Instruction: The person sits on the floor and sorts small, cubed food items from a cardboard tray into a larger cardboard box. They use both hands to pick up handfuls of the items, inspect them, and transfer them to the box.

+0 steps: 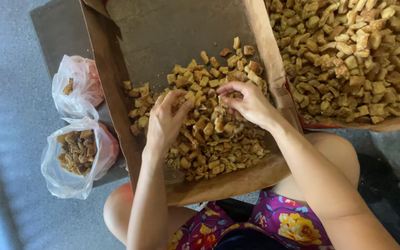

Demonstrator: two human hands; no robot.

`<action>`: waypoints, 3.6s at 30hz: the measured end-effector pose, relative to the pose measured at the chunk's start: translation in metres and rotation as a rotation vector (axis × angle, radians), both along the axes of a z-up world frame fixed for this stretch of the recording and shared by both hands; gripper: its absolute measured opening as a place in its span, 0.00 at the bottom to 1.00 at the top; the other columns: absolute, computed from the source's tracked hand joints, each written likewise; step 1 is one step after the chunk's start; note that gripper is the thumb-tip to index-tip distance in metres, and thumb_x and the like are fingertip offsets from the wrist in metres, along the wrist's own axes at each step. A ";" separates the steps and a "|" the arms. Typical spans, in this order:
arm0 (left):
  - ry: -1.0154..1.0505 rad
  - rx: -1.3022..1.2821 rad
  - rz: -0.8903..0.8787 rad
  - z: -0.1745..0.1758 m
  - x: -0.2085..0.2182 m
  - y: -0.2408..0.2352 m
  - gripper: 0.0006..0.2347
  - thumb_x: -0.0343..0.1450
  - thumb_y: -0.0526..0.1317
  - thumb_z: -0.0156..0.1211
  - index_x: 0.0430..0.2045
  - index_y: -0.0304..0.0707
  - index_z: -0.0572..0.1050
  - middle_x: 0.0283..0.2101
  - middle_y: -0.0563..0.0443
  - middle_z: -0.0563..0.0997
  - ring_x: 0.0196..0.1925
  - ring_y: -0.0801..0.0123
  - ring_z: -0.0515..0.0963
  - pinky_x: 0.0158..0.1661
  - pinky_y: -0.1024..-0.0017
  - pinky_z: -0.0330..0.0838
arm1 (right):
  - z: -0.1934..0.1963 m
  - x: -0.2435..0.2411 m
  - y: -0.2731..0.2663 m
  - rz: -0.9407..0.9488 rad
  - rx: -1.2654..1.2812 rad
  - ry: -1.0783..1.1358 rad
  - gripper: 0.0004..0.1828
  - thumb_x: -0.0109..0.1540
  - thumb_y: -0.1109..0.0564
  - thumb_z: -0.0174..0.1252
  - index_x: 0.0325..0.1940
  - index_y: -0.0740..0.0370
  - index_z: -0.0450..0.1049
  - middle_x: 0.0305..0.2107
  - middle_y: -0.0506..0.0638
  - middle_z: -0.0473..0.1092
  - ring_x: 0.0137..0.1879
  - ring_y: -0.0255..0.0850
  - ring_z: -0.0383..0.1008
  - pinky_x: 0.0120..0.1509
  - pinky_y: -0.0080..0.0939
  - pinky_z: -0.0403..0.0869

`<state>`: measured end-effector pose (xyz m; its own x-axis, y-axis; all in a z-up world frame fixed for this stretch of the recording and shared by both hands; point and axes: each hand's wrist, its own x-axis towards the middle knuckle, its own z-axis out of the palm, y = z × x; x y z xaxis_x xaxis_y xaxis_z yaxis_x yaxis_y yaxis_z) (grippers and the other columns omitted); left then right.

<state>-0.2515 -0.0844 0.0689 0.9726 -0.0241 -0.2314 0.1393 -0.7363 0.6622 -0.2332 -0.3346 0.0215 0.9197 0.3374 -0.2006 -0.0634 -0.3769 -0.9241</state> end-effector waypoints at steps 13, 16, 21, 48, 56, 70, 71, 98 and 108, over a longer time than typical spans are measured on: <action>0.093 -0.304 0.148 -0.051 0.009 -0.018 0.10 0.74 0.42 0.60 0.45 0.43 0.82 0.37 0.52 0.81 0.32 0.69 0.77 0.30 0.74 0.71 | 0.029 -0.013 0.006 -0.007 -0.178 0.004 0.22 0.64 0.58 0.56 0.64 0.56 0.70 0.53 0.53 0.75 0.30 0.39 0.77 0.33 0.39 0.77; 0.204 -0.803 0.093 -0.036 0.000 -0.005 0.10 0.76 0.42 0.59 0.45 0.38 0.82 0.38 0.53 0.83 0.37 0.77 0.78 0.38 0.78 0.74 | 0.025 -0.007 0.007 -0.047 0.268 0.179 0.26 0.66 0.55 0.55 0.68 0.60 0.65 0.54 0.54 0.72 0.41 0.38 0.77 0.41 0.37 0.81; 0.389 -1.044 0.181 -0.034 -0.013 -0.008 0.10 0.76 0.42 0.57 0.44 0.37 0.82 0.39 0.53 0.83 0.37 0.74 0.79 0.36 0.72 0.73 | 0.019 -0.012 0.013 -0.071 0.781 0.488 0.25 0.67 0.55 0.53 0.66 0.67 0.65 0.48 0.54 0.74 0.50 0.41 0.78 0.55 0.38 0.81; -0.234 0.707 0.507 -0.017 -0.064 0.228 0.12 0.73 0.45 0.68 0.42 0.35 0.83 0.37 0.37 0.83 0.38 0.51 0.81 0.38 0.52 0.74 | -0.013 -0.011 0.004 -0.260 0.738 0.295 0.10 0.70 0.60 0.56 0.53 0.65 0.69 0.39 0.52 0.70 0.43 0.38 0.73 0.47 0.37 0.75; -0.290 0.136 -0.300 -0.045 0.017 0.013 0.17 0.73 0.30 0.60 0.57 0.35 0.75 0.46 0.35 0.78 0.45 0.52 0.81 0.45 0.63 0.80 | -0.013 -0.027 0.045 0.196 -0.500 -0.637 0.26 0.64 0.46 0.65 0.65 0.51 0.74 0.36 0.58 0.69 0.36 0.44 0.71 0.35 0.38 0.77; -0.288 0.249 -0.326 -0.085 0.010 0.006 0.19 0.66 0.34 0.67 0.52 0.31 0.76 0.51 0.32 0.73 0.50 0.47 0.78 0.45 0.57 0.81 | -0.021 -0.007 -0.010 0.035 0.431 0.016 0.24 0.78 0.42 0.41 0.44 0.64 0.70 0.33 0.54 0.71 0.38 0.36 0.73 0.39 0.37 0.77; -0.305 0.296 -0.312 -0.087 0.010 0.004 0.18 0.67 0.34 0.67 0.52 0.28 0.75 0.52 0.32 0.73 0.51 0.47 0.78 0.44 0.58 0.81 | -0.017 -0.006 -0.013 0.046 0.672 0.119 0.29 0.81 0.40 0.37 0.40 0.64 0.69 0.30 0.54 0.68 0.36 0.37 0.71 0.36 0.38 0.76; 0.382 -1.186 0.053 -0.026 -0.015 -0.012 0.17 0.79 0.38 0.46 0.61 0.27 0.67 0.54 0.40 0.81 0.53 0.64 0.84 0.54 0.67 0.80 | -0.004 -0.021 0.014 -0.011 0.372 0.333 0.22 0.60 0.49 0.64 0.56 0.60 0.78 0.47 0.51 0.79 0.55 0.39 0.78 0.68 0.47 0.71; 0.130 -0.684 -0.066 -0.025 -0.020 -0.020 0.13 0.77 0.39 0.55 0.54 0.36 0.77 0.40 0.51 0.84 0.40 0.73 0.84 0.42 0.75 0.82 | 0.001 -0.024 0.007 0.079 0.664 0.664 0.42 0.64 0.29 0.54 0.62 0.71 0.71 0.44 0.58 0.76 0.44 0.40 0.76 0.40 0.39 0.78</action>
<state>-0.2711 -0.1043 0.0441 0.9294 -0.2642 -0.2577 0.2182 -0.1697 0.9610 -0.2569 -0.3277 0.0224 0.6559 0.6272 -0.4200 -0.6508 0.1881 -0.7356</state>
